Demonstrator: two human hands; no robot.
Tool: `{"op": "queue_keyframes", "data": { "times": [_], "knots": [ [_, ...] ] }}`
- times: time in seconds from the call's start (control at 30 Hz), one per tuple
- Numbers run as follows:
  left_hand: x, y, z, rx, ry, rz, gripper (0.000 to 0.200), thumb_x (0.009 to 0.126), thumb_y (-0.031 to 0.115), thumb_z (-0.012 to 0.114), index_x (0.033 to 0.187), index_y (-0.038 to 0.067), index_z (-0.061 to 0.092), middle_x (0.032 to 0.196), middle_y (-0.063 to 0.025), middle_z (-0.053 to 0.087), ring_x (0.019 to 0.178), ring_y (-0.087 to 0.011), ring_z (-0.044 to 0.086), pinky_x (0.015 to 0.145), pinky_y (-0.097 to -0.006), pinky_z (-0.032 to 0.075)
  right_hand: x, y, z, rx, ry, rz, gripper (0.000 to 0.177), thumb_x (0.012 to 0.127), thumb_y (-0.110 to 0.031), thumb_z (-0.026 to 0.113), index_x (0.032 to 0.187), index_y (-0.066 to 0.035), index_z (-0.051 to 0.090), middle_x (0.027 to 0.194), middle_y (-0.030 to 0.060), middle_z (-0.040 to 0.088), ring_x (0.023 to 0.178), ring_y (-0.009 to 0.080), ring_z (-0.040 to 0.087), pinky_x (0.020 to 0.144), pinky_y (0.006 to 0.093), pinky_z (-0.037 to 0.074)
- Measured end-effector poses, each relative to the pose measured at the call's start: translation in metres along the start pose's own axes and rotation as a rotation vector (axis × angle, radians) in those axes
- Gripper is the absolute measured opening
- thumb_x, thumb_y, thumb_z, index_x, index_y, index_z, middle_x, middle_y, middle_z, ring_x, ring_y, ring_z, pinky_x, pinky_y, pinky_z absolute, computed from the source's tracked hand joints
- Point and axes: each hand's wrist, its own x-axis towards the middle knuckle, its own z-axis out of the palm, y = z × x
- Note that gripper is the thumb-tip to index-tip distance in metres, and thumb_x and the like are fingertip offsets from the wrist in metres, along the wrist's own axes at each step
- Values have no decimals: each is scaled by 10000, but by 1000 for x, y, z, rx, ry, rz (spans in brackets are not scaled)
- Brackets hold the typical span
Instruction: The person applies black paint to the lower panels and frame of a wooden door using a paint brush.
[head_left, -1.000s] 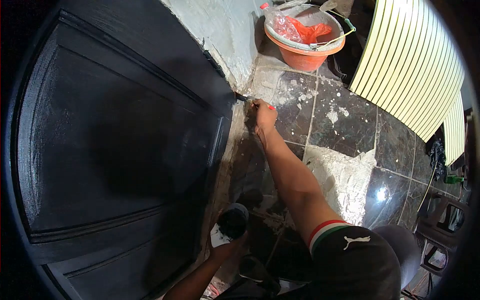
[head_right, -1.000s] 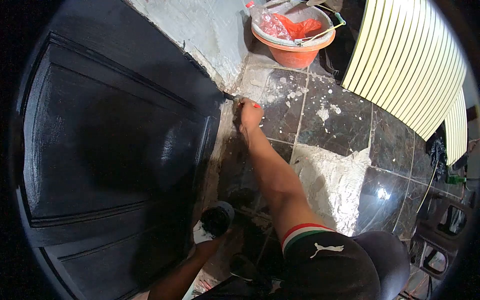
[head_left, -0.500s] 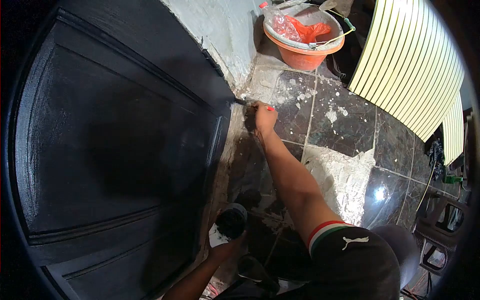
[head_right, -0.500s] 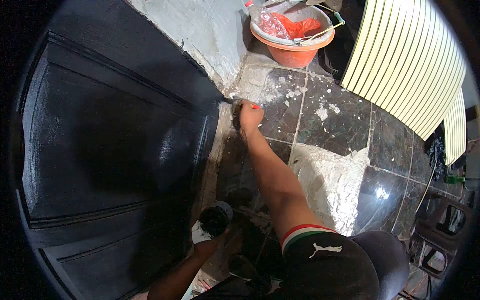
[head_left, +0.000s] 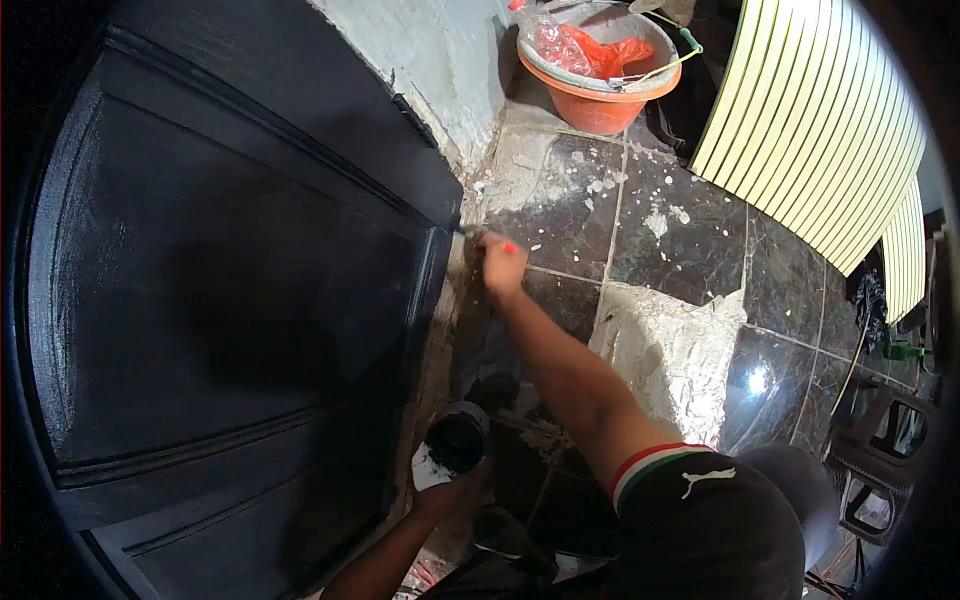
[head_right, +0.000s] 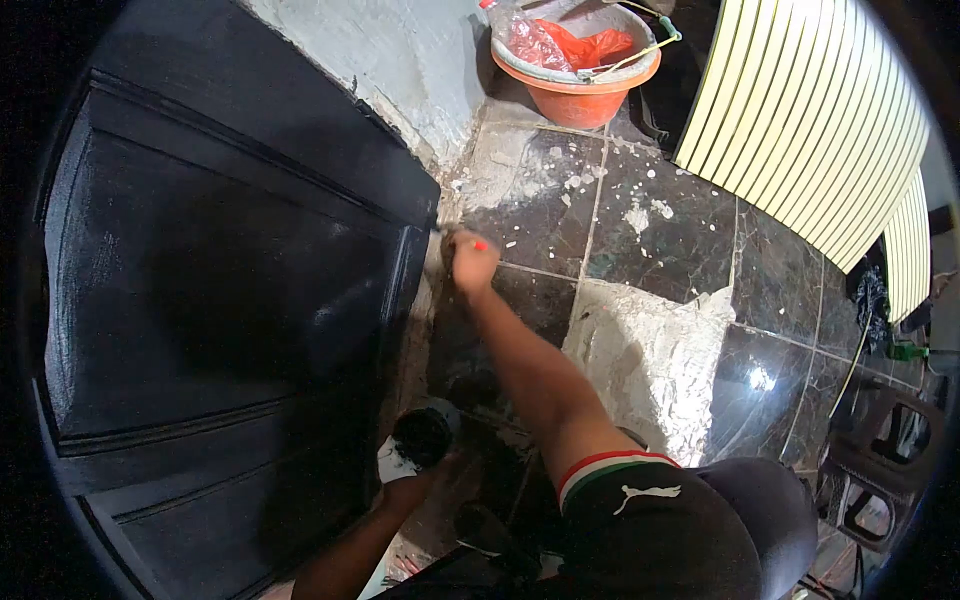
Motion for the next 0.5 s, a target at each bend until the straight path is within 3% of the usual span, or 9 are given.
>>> {"op": "queue_keyframes", "data": {
  "times": [0.1, 0.2, 0.3, 0.33, 0.43, 0.47, 0.5],
  "knots": [
    [-3, -16, 3, -27, 48, -20, 1031, 782, 285, 923, 1570, -31, 337, 1524, -213, 519, 1426, -291, 512, 1206, -386, 391, -52, 14, -20, -5, -67, 129, 244, 944, -166, 589, 881, -3, 759, 854, 51, 728, 804, 134, 628, 756, 332, 514],
    [-6, -15, 3, -30, 122, 14, 976, 765, 234, 937, 1529, -29, 391, 1470, -208, 559, 1372, -310, 551, 1163, -413, 421, -99, -18, -42, -347, -198, 353, 259, 944, -182, 594, 855, 6, 747, 864, 76, 755, 832, 170, 678, 785, 350, 537],
    [-8, -16, 1, 1, 169, 53, 934, 765, 210, 937, 1505, -27, 418, 1433, -203, 583, 1336, -328, 575, 1141, -425, 437, -81, 17, -51, -490, -285, 379, 290, 951, -201, 597, 799, 13, 720, 846, 105, 760, 850, 210, 715, 788, 375, 554],
    [-9, -18, 2, 16, 182, 65, 929, 768, 211, 934, 1503, -26, 417, 1429, -202, 583, 1333, -333, 576, 1142, -425, 437, -73, -16, -46, -528, -263, 328, 295, 956, -183, 579, 780, 11, 714, 830, 110, 756, 836, 219, 720, 772, 379, 557],
    [-11, -19, -1, 105, 157, 102, 937, 772, 214, 932, 1511, -23, 407, 1437, -198, 574, 1334, -340, 569, 1139, -431, 441, 5, -10, -30, -72, -381, -12, 309, 967, -85, 491, 754, 0, 698, 790, 108, 739, 779, 203, 694, 722, 337, 528],
    [-11, -16, -2, 150, 142, 129, 941, 771, 220, 933, 1512, -22, 406, 1435, -197, 575, 1332, -341, 570, 1136, -433, 444, 29, -25, -23, -163, -318, -71, 296, 960, -56, 485, 765, 12, 697, 799, 113, 737, 785, 193, 690, 714, 319, 514],
    [-12, -11, -4, 195, 129, 156, 945, 771, 225, 934, 1514, -21, 405, 1433, -196, 575, 1330, -342, 571, 1134, -435, 446, 40, -46, -11, 89, -206, -15, 259, 932, -33, 507, 767, 11, 702, 805, 101, 726, 767, 189, 676, 701, 319, 505]
  ]
}}
